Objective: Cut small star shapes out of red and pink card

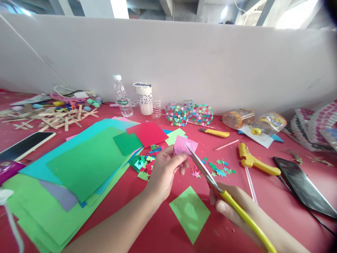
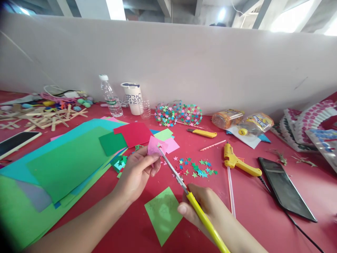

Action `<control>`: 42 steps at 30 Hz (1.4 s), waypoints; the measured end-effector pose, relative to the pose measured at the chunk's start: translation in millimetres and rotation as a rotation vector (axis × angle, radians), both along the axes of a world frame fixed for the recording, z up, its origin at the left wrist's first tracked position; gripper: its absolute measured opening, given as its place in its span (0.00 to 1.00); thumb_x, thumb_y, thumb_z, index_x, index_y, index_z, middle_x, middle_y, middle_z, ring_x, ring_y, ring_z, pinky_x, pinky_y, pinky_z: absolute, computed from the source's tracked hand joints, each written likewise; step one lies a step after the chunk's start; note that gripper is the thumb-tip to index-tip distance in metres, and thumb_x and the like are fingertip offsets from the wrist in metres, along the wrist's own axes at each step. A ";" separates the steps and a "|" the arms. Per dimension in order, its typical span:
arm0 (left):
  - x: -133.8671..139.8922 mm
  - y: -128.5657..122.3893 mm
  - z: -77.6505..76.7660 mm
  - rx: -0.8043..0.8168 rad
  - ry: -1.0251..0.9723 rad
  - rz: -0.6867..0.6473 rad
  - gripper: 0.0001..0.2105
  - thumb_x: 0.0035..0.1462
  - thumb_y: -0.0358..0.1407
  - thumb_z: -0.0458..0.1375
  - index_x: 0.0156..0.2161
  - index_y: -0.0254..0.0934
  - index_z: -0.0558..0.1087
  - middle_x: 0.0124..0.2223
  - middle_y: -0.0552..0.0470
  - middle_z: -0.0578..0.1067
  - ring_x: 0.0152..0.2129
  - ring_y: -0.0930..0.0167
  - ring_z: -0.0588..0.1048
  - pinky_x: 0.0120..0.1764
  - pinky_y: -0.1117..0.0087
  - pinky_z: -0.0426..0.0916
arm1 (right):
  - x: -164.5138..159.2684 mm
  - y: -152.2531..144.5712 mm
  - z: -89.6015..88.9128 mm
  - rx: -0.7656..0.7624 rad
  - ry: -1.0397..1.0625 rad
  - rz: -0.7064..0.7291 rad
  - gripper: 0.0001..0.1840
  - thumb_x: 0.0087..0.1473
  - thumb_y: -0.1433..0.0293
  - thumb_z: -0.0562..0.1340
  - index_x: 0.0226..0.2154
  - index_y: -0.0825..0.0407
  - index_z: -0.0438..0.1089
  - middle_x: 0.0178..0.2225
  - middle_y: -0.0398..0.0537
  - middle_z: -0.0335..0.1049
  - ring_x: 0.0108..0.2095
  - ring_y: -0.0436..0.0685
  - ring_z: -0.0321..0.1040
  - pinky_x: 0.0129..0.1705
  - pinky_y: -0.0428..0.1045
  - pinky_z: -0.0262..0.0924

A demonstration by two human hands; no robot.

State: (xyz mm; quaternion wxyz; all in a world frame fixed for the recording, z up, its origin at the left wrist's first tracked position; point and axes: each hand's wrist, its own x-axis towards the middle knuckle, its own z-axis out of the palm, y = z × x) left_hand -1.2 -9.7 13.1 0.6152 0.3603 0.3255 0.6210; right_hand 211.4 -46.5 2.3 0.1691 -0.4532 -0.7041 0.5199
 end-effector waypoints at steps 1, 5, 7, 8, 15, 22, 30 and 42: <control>0.2 0.0 0.0 -0.003 0.001 -0.002 0.06 0.53 0.30 0.64 0.26 0.35 0.74 0.20 0.57 0.72 0.16 0.80 0.66 0.20 0.79 0.58 | -0.3 -0.3 0.9 -0.005 -0.004 -0.004 0.36 0.53 0.32 0.52 0.27 0.49 0.57 0.24 0.35 0.47 0.22 0.48 0.46 0.23 0.46 0.40; 0.6 -0.2 -0.3 -0.003 0.010 -0.005 0.07 0.53 0.30 0.64 0.25 0.35 0.74 0.20 0.56 0.72 0.16 0.79 0.66 0.20 0.79 0.59 | -1.3 -0.8 3.2 -0.035 -0.007 -0.022 0.36 0.52 0.32 0.52 0.27 0.49 0.56 0.24 0.35 0.47 0.21 0.48 0.46 0.22 0.45 0.41; 0.5 -0.2 -0.8 -0.002 0.018 -0.008 0.06 0.53 0.30 0.64 0.26 0.35 0.74 0.21 0.56 0.73 0.16 0.79 0.66 0.20 0.78 0.59 | -1.7 -0.7 3.2 -0.033 -0.011 -0.023 0.36 0.52 0.31 0.52 0.27 0.49 0.56 0.24 0.35 0.48 0.21 0.48 0.47 0.21 0.45 0.42; 0.4 -0.2 -1.0 -0.003 0.023 -0.009 0.06 0.53 0.30 0.64 0.26 0.35 0.74 0.21 0.56 0.72 0.16 0.79 0.66 0.20 0.78 0.59 | -1.8 -0.6 3.0 -0.029 -0.013 -0.020 0.36 0.52 0.31 0.52 0.27 0.49 0.56 0.24 0.35 0.48 0.21 0.48 0.47 0.21 0.45 0.43; 0.3 0.1 0.8 -0.019 0.053 -0.015 0.06 0.52 0.32 0.64 0.26 0.35 0.74 0.20 0.56 0.71 0.16 0.78 0.65 0.20 0.77 0.59 | -2.4 -2.6 -0.6 -0.034 -0.015 -0.052 0.36 0.53 0.32 0.50 0.26 0.48 0.56 0.24 0.36 0.49 0.20 0.47 0.47 0.19 0.44 0.44; -2.7 2.1 -0.1 -0.004 0.100 -0.034 0.06 0.53 0.33 0.63 0.27 0.35 0.75 0.20 0.57 0.71 0.15 0.79 0.64 0.20 0.76 0.57 | -4.9 -3.8 -0.5 -0.055 -0.045 -0.099 0.36 0.54 0.32 0.50 0.25 0.48 0.55 0.23 0.37 0.53 0.17 0.46 0.47 0.17 0.44 0.45; -7.4 5.2 2.0 0.005 0.174 -0.031 0.05 0.51 0.33 0.64 0.26 0.35 0.74 0.19 0.57 0.71 0.15 0.79 0.64 0.19 0.75 0.55 | -5.6 -3.1 2.9 -0.054 -0.089 -0.118 0.37 0.52 0.30 0.49 0.25 0.48 0.55 0.21 0.36 0.53 0.16 0.45 0.48 0.17 0.44 0.44; -8.1 5.9 1.9 -0.008 0.211 -0.016 0.06 0.50 0.34 0.64 0.26 0.35 0.73 0.19 0.57 0.70 0.15 0.78 0.63 0.19 0.75 0.55 | -6.0 -4.2 1.8 -0.077 -0.150 -0.171 0.38 0.49 0.29 0.50 0.24 0.47 0.53 0.20 0.36 0.51 0.18 0.47 0.47 0.17 0.44 0.45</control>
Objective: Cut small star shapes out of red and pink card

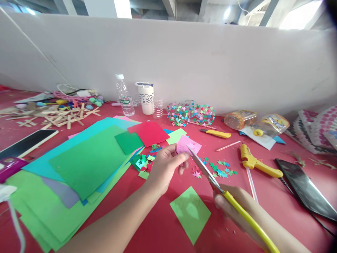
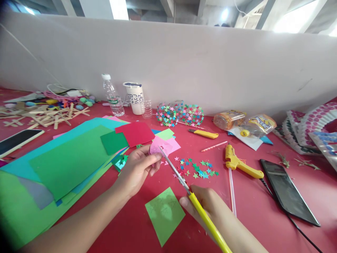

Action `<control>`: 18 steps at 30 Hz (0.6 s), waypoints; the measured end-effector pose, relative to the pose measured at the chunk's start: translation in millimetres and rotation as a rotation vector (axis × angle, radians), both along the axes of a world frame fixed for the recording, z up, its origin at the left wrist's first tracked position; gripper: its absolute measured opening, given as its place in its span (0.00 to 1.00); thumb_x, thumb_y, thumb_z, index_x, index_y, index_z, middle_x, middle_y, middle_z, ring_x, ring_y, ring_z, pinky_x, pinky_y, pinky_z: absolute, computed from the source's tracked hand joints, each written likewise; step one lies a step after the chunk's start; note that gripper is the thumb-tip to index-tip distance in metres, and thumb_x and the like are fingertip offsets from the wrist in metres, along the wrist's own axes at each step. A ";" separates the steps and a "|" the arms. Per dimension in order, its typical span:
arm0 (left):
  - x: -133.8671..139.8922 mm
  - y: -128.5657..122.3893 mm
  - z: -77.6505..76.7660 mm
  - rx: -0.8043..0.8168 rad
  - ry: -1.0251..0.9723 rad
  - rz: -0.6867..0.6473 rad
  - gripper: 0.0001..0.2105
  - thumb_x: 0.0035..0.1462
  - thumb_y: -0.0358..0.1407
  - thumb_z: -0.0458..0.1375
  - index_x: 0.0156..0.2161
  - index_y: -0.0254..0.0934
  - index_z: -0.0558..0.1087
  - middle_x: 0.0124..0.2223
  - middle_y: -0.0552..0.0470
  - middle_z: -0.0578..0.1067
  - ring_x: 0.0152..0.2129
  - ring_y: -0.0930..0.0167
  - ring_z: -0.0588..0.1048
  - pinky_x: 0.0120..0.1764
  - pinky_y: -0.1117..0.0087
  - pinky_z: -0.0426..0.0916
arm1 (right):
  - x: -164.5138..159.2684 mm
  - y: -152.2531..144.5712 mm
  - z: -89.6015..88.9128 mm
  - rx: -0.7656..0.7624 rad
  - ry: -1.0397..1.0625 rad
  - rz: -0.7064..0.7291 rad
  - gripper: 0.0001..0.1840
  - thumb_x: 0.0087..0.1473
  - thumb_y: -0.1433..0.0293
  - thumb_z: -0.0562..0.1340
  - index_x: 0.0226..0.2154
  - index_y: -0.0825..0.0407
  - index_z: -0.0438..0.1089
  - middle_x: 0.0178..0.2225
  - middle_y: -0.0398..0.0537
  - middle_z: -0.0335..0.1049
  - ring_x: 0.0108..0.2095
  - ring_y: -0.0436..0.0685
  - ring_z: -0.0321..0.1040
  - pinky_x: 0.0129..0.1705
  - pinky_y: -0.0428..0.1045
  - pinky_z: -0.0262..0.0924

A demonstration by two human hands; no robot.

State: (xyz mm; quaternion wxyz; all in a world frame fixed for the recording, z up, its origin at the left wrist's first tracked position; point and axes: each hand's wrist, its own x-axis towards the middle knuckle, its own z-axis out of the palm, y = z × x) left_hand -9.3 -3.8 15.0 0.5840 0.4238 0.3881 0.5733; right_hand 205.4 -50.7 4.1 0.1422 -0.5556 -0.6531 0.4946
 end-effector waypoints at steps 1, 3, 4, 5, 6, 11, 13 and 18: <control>-0.1 0.0 -0.3 -0.002 0.001 -0.001 0.06 0.50 0.34 0.64 0.26 0.35 0.73 0.19 0.57 0.70 0.15 0.78 0.63 0.19 0.75 0.55 | -0.4 -0.1 0.7 -0.003 -0.002 -0.001 0.38 0.49 0.29 0.50 0.24 0.47 0.53 0.20 0.36 0.51 0.18 0.47 0.47 0.17 0.44 0.45; -0.1 0.1 -0.7 -0.002 -0.004 -0.003 0.06 0.50 0.34 0.64 0.26 0.35 0.73 0.19 0.57 0.70 0.15 0.78 0.63 0.19 0.75 0.55 | -1.2 -0.2 1.6 -0.007 -0.011 -0.001 0.38 0.48 0.28 0.49 0.24 0.47 0.53 0.19 0.35 0.52 0.18 0.47 0.47 0.17 0.44 0.45; -0.1 0.2 -0.7 -0.001 -0.008 -0.004 0.06 0.50 0.34 0.64 0.26 0.35 0.74 0.19 0.57 0.70 0.15 0.79 0.63 0.19 0.75 0.55 | -1.6 -0.2 1.8 -0.006 -0.018 0.000 0.39 0.48 0.28 0.49 0.24 0.47 0.53 0.19 0.35 0.52 0.18 0.47 0.47 0.17 0.44 0.45; 0.0 0.2 -0.7 0.000 -0.012 -0.005 0.06 0.50 0.34 0.64 0.26 0.35 0.74 0.19 0.57 0.70 0.15 0.79 0.63 0.19 0.75 0.55 | -1.9 -0.3 1.7 0.000 -0.024 0.001 0.39 0.48 0.28 0.48 0.24 0.47 0.53 0.19 0.35 0.51 0.18 0.47 0.47 0.17 0.44 0.45; 0.2 0.2 -0.6 0.001 -0.017 -0.006 0.06 0.50 0.34 0.64 0.26 0.35 0.73 0.19 0.57 0.70 0.15 0.79 0.63 0.19 0.75 0.55 | -2.1 -0.3 1.4 0.007 -0.029 0.002 0.39 0.48 0.28 0.48 0.24 0.47 0.53 0.19 0.35 0.51 0.17 0.47 0.47 0.17 0.44 0.45; 0.5 0.2 -1.0 0.000 -0.030 -0.007 0.06 0.51 0.33 0.64 0.25 0.35 0.73 0.19 0.57 0.70 0.14 0.79 0.63 0.19 0.75 0.55 | -1.3 0.0 -1.6 0.040 -0.008 0.001 0.37 0.50 0.29 0.49 0.23 0.47 0.52 0.19 0.36 0.52 0.17 0.48 0.48 0.17 0.44 0.44; 0.4 0.1 -1.5 -0.004 -0.025 -0.006 0.06 0.50 0.33 0.64 0.25 0.35 0.73 0.19 0.57 0.70 0.14 0.78 0.63 0.19 0.75 0.56 | -0.4 0.4 -2.7 0.036 -0.003 0.008 0.36 0.51 0.31 0.51 0.23 0.47 0.52 0.19 0.36 0.53 0.17 0.48 0.49 0.17 0.44 0.44; 0.4 -0.1 -2.1 -0.015 -0.019 0.002 0.06 0.50 0.34 0.64 0.25 0.36 0.74 0.19 0.57 0.71 0.14 0.78 0.64 0.20 0.75 0.57 | 2.2 2.8 -6.5 0.036 -0.001 0.021 0.37 0.51 0.30 0.50 0.23 0.47 0.52 0.19 0.37 0.55 0.17 0.48 0.49 0.16 0.44 0.44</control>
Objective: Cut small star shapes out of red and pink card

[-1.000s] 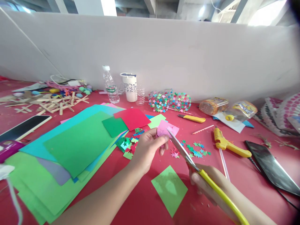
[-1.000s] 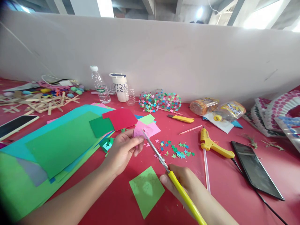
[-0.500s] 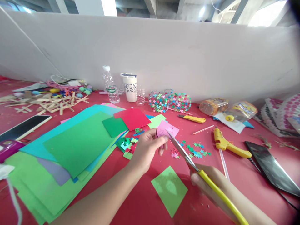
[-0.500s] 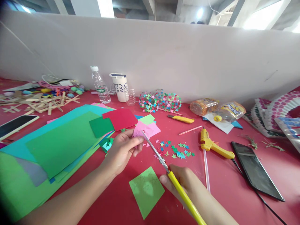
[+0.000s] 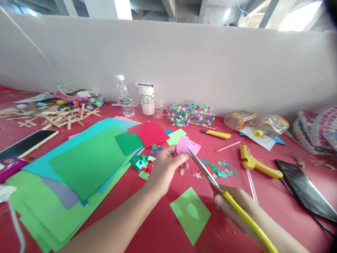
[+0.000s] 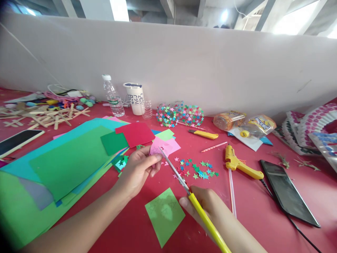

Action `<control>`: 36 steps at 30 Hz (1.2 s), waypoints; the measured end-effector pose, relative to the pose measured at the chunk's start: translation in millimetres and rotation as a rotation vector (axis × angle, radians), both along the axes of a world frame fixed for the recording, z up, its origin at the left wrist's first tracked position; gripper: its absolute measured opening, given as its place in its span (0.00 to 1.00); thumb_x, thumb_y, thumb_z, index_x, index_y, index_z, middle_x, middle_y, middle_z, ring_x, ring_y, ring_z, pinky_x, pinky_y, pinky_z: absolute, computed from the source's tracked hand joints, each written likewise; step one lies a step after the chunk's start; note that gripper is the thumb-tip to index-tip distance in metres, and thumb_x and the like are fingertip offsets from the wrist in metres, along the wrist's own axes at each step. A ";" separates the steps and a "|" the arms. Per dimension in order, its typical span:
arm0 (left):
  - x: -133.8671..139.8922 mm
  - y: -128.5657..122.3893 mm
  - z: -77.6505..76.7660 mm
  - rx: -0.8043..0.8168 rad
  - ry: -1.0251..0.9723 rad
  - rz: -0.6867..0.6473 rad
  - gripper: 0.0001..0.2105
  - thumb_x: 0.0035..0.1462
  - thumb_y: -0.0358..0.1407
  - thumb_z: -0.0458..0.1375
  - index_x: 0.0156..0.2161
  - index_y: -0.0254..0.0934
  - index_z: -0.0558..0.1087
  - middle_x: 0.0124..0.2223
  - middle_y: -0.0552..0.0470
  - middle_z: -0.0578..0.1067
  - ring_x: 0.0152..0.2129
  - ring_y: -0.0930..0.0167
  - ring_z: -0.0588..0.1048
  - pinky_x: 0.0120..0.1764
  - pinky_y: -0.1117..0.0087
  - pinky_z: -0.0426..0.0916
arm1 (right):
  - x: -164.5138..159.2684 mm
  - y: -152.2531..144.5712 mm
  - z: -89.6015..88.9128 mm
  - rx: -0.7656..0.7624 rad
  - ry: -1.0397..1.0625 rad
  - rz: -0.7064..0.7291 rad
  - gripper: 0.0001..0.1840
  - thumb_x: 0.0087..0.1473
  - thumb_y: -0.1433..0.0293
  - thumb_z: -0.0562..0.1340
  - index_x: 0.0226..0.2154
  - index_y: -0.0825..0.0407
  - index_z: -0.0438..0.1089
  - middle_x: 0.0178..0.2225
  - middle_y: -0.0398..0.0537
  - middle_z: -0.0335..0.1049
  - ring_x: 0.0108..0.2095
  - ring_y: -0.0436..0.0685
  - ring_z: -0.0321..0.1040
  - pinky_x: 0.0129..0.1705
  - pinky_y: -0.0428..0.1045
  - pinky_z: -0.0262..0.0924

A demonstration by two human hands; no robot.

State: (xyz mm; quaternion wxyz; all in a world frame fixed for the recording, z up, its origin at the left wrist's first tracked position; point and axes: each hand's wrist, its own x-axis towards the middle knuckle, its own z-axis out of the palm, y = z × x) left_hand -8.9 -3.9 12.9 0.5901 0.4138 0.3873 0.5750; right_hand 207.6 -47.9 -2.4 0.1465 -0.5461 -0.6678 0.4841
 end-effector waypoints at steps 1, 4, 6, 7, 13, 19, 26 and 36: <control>0.0 0.0 -0.3 0.001 -0.003 -0.001 0.06 0.50 0.34 0.64 0.25 0.36 0.74 0.19 0.57 0.71 0.14 0.78 0.64 0.20 0.75 0.58 | 0.3 0.5 -0.9 0.002 0.000 0.004 0.37 0.51 0.30 0.50 0.23 0.47 0.53 0.18 0.37 0.55 0.17 0.47 0.49 0.16 0.44 0.43; -0.2 -0.3 -1.8 0.007 -0.013 -0.016 0.05 0.52 0.33 0.63 0.27 0.36 0.75 0.20 0.56 0.72 0.15 0.78 0.66 0.21 0.74 0.60 | -0.2 1.1 -1.7 -0.004 0.001 0.003 0.37 0.51 0.30 0.51 0.24 0.48 0.54 0.19 0.38 0.57 0.16 0.47 0.50 0.15 0.44 0.42; -0.1 -0.5 -3.0 0.015 -0.014 -0.027 0.04 0.53 0.33 0.63 0.29 0.36 0.76 0.21 0.55 0.74 0.16 0.76 0.68 0.22 0.74 0.62 | -1.7 0.6 0.3 -0.012 0.019 -0.012 0.38 0.49 0.29 0.51 0.24 0.48 0.55 0.19 0.38 0.58 0.15 0.46 0.50 0.15 0.44 0.42; 0.0 -0.5 -3.4 0.021 -0.014 -0.031 0.04 0.54 0.34 0.63 0.29 0.36 0.77 0.22 0.55 0.75 0.17 0.76 0.69 0.23 0.74 0.63 | -2.6 0.1 2.1 -0.016 0.039 -0.019 0.38 0.49 0.29 0.51 0.23 0.48 0.55 0.19 0.38 0.57 0.15 0.46 0.49 0.15 0.44 0.41; 1.7 1.8 -2.8 0.064 -0.032 0.032 0.02 0.51 0.33 0.66 0.32 0.38 0.80 0.27 0.54 0.78 0.26 0.74 0.73 0.35 0.73 0.68 | -5.6 -4.2 10.7 -0.049 0.172 -0.062 0.38 0.48 0.29 0.54 0.23 0.48 0.56 0.16 0.33 0.52 0.14 0.44 0.45 0.17 0.44 0.42; 3.1 1.0 -2.7 0.020 -0.031 0.072 0.05 0.47 0.33 0.68 0.32 0.39 0.82 0.32 0.53 0.81 0.33 0.71 0.75 0.42 0.71 0.67 | -4.1 -4.0 9.9 -0.070 0.180 -0.056 0.38 0.48 0.29 0.52 0.25 0.48 0.58 0.15 0.32 0.50 0.15 0.46 0.45 0.19 0.45 0.50; 0.5 0.6 -7.6 0.024 0.012 0.075 0.05 0.51 0.38 0.66 0.29 0.39 0.80 0.28 0.55 0.77 0.29 0.72 0.71 0.34 0.73 0.66 | -0.2 0.7 8.4 -0.042 0.137 0.067 0.37 0.52 0.31 0.51 0.25 0.48 0.56 0.19 0.35 0.54 0.15 0.45 0.46 0.17 0.45 0.40; 0.6 -1.0 -12.6 0.066 -0.009 0.004 0.03 0.53 0.36 0.65 0.33 0.39 0.81 0.32 0.55 0.79 0.32 0.72 0.74 0.40 0.71 0.68 | -2.0 -5.8 20.4 -0.029 0.147 0.029 0.38 0.52 0.31 0.50 0.25 0.49 0.60 0.16 0.33 0.52 0.18 0.49 0.48 0.29 0.49 0.54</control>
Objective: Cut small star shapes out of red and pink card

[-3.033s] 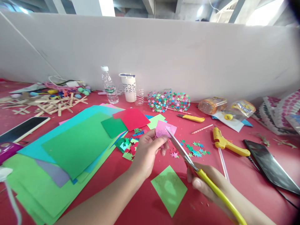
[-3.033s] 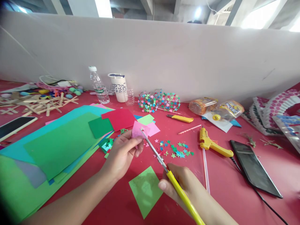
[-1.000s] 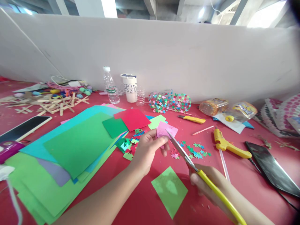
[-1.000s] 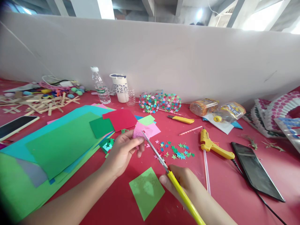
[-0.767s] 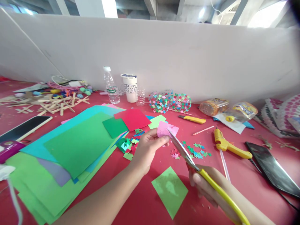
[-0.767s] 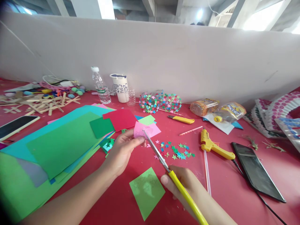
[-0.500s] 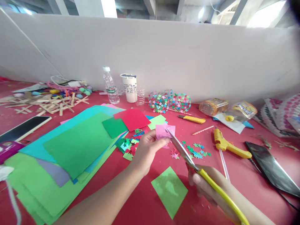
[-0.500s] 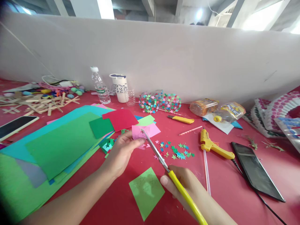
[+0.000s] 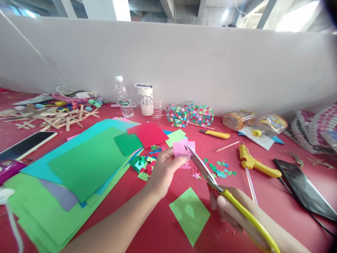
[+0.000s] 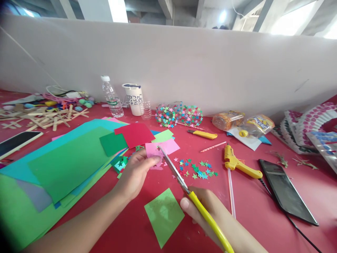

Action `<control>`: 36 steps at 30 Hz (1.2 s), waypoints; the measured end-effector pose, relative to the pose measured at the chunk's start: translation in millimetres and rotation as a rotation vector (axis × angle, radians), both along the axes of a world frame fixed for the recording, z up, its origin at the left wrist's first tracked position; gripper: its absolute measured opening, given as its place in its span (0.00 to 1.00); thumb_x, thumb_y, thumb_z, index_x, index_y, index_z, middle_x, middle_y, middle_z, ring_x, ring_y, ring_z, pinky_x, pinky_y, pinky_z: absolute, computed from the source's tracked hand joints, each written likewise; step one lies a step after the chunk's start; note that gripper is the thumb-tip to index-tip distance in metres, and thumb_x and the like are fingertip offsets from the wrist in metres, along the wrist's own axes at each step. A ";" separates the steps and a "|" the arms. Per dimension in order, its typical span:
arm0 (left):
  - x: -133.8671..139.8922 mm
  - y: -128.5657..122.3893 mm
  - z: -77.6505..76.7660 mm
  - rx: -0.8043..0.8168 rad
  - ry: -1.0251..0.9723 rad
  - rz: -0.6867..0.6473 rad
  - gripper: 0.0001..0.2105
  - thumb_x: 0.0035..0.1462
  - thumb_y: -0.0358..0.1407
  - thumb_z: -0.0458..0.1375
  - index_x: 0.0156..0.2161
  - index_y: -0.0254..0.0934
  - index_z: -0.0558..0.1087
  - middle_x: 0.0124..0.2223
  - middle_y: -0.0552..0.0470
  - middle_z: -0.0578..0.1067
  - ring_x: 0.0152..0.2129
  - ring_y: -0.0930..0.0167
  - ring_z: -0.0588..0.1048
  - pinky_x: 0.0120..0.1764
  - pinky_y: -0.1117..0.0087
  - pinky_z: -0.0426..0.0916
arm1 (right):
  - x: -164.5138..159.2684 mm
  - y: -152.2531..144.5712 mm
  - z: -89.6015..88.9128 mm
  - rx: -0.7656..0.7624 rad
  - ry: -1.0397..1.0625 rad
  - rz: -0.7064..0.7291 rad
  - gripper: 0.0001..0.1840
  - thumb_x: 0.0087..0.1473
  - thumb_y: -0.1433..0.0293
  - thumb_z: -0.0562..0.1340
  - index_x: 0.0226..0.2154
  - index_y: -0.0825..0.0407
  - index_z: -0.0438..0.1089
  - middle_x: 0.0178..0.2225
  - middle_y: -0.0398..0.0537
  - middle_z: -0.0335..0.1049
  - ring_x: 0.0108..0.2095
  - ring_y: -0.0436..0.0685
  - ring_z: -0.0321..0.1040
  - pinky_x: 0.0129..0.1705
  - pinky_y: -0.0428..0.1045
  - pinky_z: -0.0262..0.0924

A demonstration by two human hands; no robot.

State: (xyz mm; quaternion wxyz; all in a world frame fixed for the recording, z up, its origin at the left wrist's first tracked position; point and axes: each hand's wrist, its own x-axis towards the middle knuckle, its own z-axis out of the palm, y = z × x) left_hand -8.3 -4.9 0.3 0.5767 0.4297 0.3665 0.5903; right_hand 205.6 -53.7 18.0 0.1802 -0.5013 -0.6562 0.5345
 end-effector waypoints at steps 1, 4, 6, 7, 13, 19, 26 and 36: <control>0.7 -0.4 0.1 0.000 -0.003 -0.012 0.03 0.53 0.36 0.66 0.33 0.39 0.81 0.32 0.54 0.80 0.32 0.71 0.75 0.41 0.70 0.69 | 0.6 -0.6 0.0 -0.007 -0.004 -0.020 0.38 0.51 0.30 0.50 0.26 0.49 0.61 0.18 0.35 0.55 0.19 0.49 0.50 0.28 0.48 0.54; 3.4 -1.6 0.0 -0.016 -0.017 -0.030 0.03 0.53 0.36 0.66 0.31 0.39 0.81 0.31 0.54 0.80 0.32 0.70 0.75 0.41 0.69 0.70 | 3.5 -2.8 -3.9 -0.042 0.010 -0.077 0.37 0.51 0.31 0.53 0.27 0.50 0.63 0.22 0.38 0.59 0.21 0.49 0.52 0.25 0.47 0.54; 5.1 -2.3 -0.5 -0.028 -0.028 -0.030 0.04 0.53 0.36 0.66 0.30 0.39 0.80 0.30 0.55 0.79 0.30 0.71 0.75 0.39 0.69 0.71 | 5.1 -4.3 -8.5 -0.068 0.044 -0.098 0.35 0.54 0.34 0.54 0.29 0.50 0.64 0.21 0.36 0.57 0.20 0.50 0.52 0.25 0.47 0.55; 6.0 -2.6 -0.9 -0.033 -0.033 -0.031 0.04 0.53 0.37 0.66 0.30 0.39 0.80 0.30 0.55 0.79 0.30 0.71 0.75 0.39 0.69 0.71 | 5.3 -4.9 -10.9 -0.077 0.058 -0.108 0.34 0.55 0.35 0.54 0.30 0.50 0.64 0.20 0.36 0.56 0.20 0.50 0.52 0.25 0.47 0.55; 10.0 -5.5 -4.0 -0.069 -0.063 -0.056 0.06 0.56 0.39 0.66 0.32 0.38 0.79 0.33 0.54 0.80 0.33 0.71 0.76 0.44 0.68 0.70 | 1.2 -9.8 -22.4 -0.093 0.105 -0.154 0.33 0.56 0.37 0.56 0.32 0.50 0.68 0.18 0.34 0.55 0.19 0.50 0.52 0.28 0.49 0.60; 11.4 -8.0 -6.7 -0.070 -0.022 -0.041 0.07 0.57 0.39 0.65 0.37 0.39 0.80 0.37 0.53 0.81 0.39 0.69 0.77 0.48 0.68 0.67 | -4.3 -14.6 -27.2 -0.093 0.097 -0.204 0.33 0.56 0.36 0.55 0.32 0.50 0.68 0.14 0.32 0.52 0.18 0.51 0.50 0.30 0.50 0.61; 11.3 -8.7 -3.3 -0.081 -0.012 -0.055 0.09 0.57 0.41 0.65 0.38 0.38 0.80 0.36 0.52 0.82 0.38 0.67 0.77 0.48 0.66 0.67 | -9.9 -11.1 -13.9 -0.074 0.053 -0.149 0.38 0.50 0.30 0.51 0.27 0.48 0.63 0.13 0.30 0.51 0.15 0.48 0.44 0.27 0.49 0.55; 11.3 -8.6 -2.1 -0.133 -0.054 -0.018 0.09 0.52 0.40 0.67 0.38 0.38 0.80 0.38 0.50 0.82 0.39 0.65 0.77 0.49 0.64 0.67 | -11.9 -9.5 -5.0 -0.055 0.048 -0.132 0.38 0.48 0.29 0.50 0.22 0.47 0.54 0.17 0.33 0.53 0.15 0.46 0.46 0.18 0.46 0.42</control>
